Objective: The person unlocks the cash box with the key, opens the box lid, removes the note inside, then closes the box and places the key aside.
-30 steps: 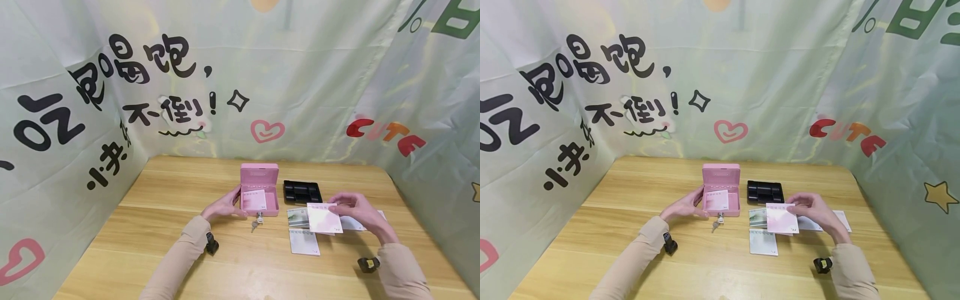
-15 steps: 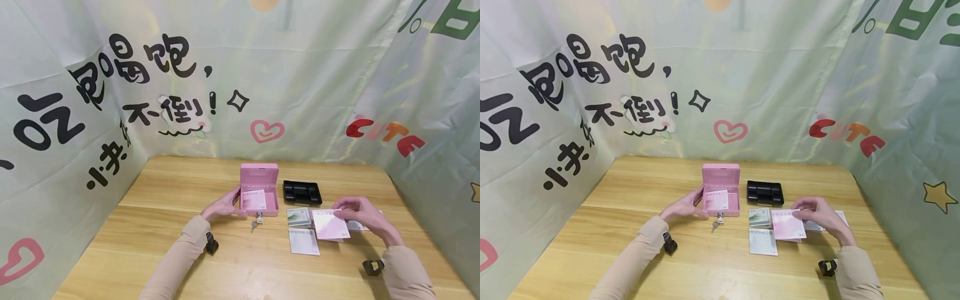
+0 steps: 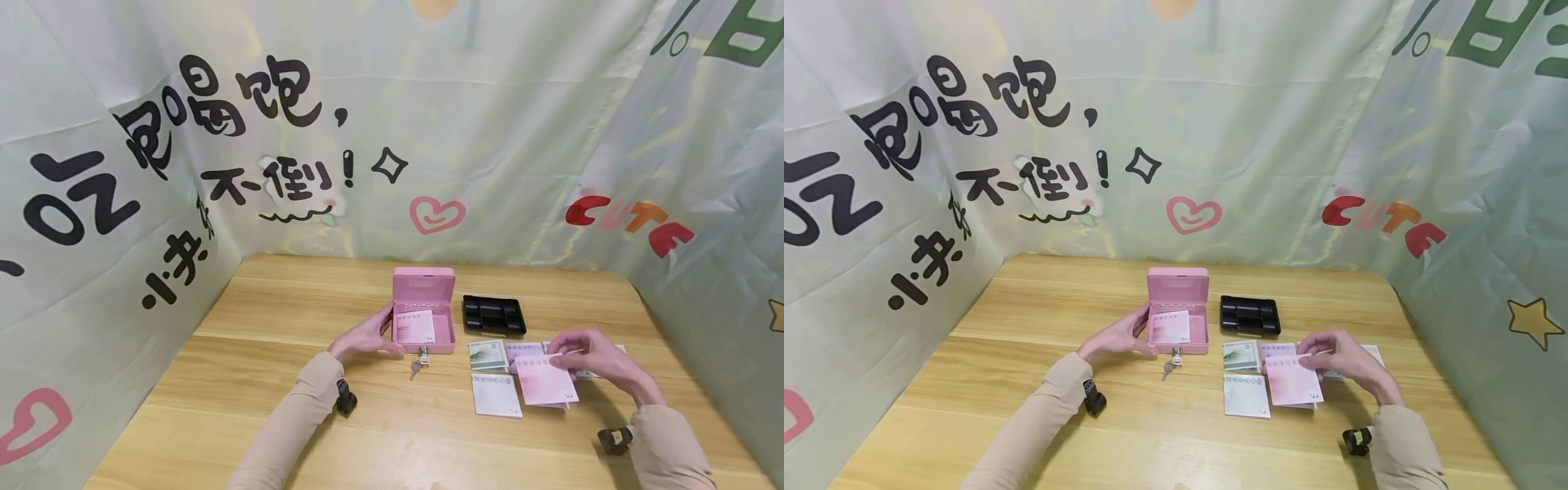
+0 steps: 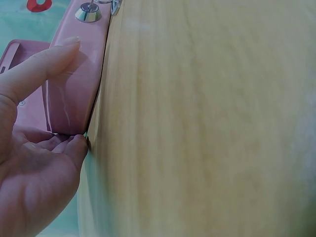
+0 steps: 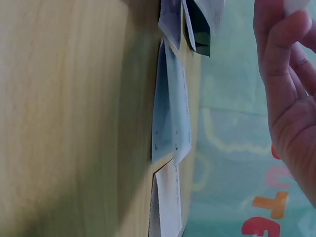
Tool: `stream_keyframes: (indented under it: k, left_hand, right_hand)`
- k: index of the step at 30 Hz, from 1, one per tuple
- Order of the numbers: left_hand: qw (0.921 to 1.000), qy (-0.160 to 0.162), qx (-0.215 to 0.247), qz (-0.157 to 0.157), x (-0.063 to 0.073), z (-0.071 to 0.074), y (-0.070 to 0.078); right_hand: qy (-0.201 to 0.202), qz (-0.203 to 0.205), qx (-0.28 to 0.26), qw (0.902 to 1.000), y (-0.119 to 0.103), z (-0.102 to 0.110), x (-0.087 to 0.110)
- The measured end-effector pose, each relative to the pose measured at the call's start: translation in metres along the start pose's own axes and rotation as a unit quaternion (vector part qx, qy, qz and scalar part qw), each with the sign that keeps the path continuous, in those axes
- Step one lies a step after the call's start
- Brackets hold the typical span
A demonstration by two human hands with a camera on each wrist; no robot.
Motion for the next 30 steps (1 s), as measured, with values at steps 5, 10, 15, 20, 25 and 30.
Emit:
stream_keyframes:
  k: [5,10,15,20,25,30]
  left_hand:
    - [1.0,-0.001,-0.005,0.003,0.0,0.0,0.0]
    - [1.0,0.001,-0.002,0.007,0.001,0.0,0.001]
    - [1.0,-0.004,-0.001,0.002,0.0,0.0,0.002]
    - [0.9999,-0.006,-0.008,-0.005,-0.001,0.0,0.002]
    - [0.9999,-0.01,-0.004,-0.011,-0.001,0.0,0.003]
    - [0.9999,-0.008,-0.006,-0.004,0.0,0.001,0.001]
  right_hand:
    - [-0.031,0.006,-0.017,0.9993,0.004,-0.001,0.001]
    - [-0.047,0.011,-0.024,0.9985,0.007,-0.002,0.0]
    - [-0.053,0.003,-0.017,0.9984,0.01,-0.003,-0.001]
    - [-0.055,-0.002,-0.012,0.9984,0.013,-0.004,-0.001]
    - [-0.066,0.008,-0.013,0.9977,0.014,-0.006,-0.002]
    - [-0.078,0.005,-0.015,0.9968,0.016,-0.008,-0.003]
Point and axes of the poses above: each hand's wrist, its own x-axis away from the middle knuckle, its own z-axis out of the back of the hand, y = z × x, the point moved 2 cm from there along -x, towards the middle knuckle, and after that the axes turned 12 degrees about -y, right-handed, at the moved point
